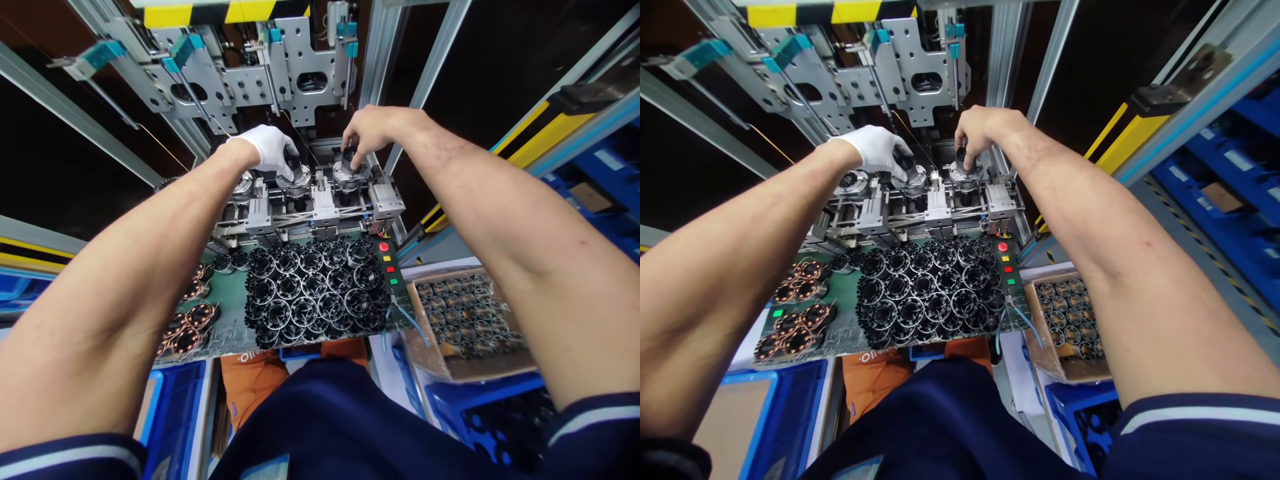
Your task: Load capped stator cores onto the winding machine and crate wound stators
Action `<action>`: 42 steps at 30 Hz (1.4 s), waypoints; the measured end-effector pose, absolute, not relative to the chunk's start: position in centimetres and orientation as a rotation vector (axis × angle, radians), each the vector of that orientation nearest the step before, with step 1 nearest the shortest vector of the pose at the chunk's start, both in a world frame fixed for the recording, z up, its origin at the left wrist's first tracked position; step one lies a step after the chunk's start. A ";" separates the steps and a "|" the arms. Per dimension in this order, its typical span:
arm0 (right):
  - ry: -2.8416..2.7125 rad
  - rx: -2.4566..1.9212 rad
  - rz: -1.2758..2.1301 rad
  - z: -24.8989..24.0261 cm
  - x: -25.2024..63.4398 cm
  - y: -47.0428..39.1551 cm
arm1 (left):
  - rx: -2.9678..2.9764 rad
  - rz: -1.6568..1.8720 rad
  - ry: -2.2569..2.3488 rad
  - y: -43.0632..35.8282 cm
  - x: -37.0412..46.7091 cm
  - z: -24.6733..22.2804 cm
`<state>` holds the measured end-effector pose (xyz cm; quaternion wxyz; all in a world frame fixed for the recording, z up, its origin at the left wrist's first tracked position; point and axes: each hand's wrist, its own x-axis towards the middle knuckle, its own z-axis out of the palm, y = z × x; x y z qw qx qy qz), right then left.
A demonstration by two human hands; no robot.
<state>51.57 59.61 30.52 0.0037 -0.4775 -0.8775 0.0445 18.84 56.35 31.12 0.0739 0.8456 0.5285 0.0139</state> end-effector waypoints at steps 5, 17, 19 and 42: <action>-2.765 -1.448 0.081 30.0 51.9 60.2 | 2.597 -0.076 1.592 51.4 19.6 29.2; -2.820 -1.636 0.095 31.1 49.6 59.4 | 2.621 0.260 1.512 46.9 14.0 27.8; -2.786 -1.630 0.114 30.5 49.6 57.5 | 2.608 0.424 1.614 46.5 9.3 29.0; -2.548 -1.573 0.062 22.3 50.1 45.9 | 2.386 0.223 1.949 42.9 -7.9 23.0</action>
